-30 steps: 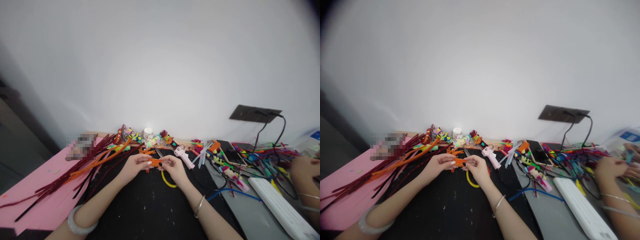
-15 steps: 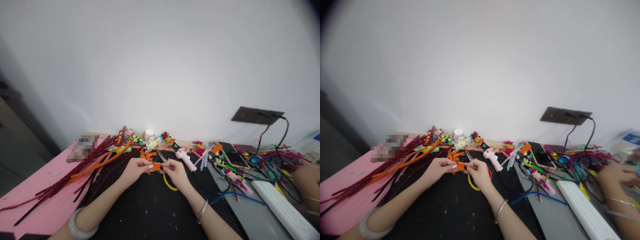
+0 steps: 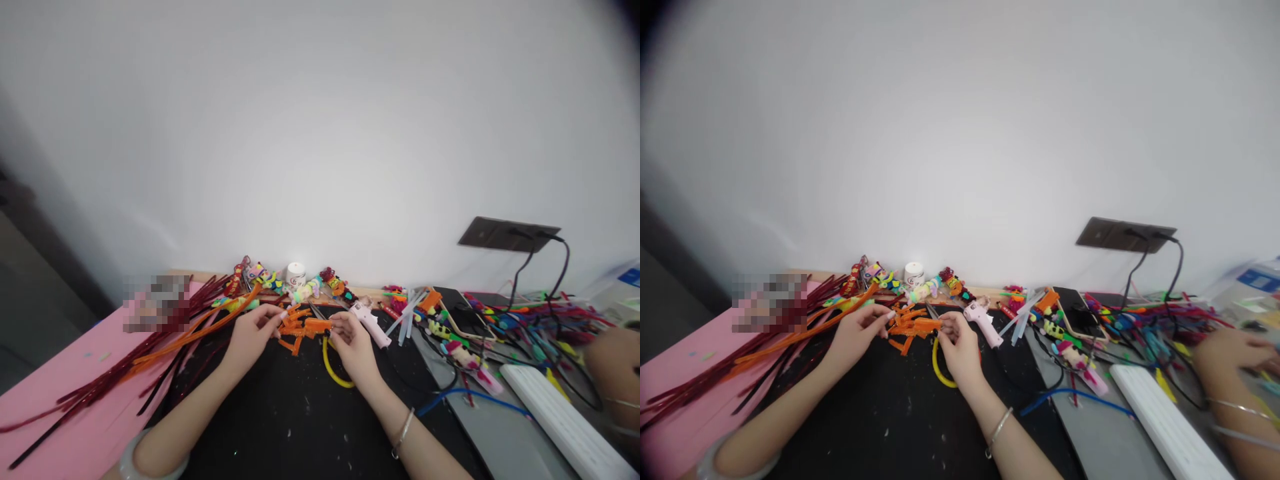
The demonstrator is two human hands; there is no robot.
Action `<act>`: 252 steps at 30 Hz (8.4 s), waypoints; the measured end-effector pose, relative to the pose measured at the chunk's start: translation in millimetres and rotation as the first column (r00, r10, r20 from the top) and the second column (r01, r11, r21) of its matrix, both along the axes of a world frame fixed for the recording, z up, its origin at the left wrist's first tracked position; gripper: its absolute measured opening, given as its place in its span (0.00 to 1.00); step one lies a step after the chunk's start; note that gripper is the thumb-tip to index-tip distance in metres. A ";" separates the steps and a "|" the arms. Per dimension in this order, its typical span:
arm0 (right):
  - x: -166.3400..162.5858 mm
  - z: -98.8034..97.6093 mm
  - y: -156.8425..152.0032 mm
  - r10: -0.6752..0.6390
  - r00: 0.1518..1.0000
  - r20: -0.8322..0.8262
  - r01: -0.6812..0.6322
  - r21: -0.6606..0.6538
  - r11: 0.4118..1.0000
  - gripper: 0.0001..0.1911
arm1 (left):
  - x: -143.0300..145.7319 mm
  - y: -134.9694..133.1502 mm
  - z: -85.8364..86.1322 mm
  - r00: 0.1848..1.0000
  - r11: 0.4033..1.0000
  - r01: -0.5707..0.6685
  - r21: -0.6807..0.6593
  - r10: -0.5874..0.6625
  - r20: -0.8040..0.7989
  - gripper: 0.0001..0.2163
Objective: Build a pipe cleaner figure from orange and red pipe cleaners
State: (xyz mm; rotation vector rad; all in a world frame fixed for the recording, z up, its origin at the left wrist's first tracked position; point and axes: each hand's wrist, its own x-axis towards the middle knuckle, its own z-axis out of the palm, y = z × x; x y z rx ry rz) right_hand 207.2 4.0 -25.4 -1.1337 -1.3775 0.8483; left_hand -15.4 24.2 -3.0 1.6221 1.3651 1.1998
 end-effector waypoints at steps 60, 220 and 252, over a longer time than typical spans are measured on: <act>-10.7 1.0 -7.4 0.192 0.980 -0.054 -0.196 -0.077 0.978 0.13 | 3.5 -14.5 12.1 0.723 0.925 0.378 0.037 -0.270 -0.636 0.18; -17.0 6.8 -15.8 0.244 0.933 -0.264 -0.301 -0.202 0.932 0.30 | 16.8 -18.3 -1.7 0.755 0.604 0.557 0.569 -0.084 -0.650 0.20; -19.6 10.2 -23.1 0.333 0.921 -0.200 -0.362 -0.130 0.923 0.26 | 29.9 -21.4 -0.5 0.888 0.936 0.326 -0.130 -0.257 0.380 0.18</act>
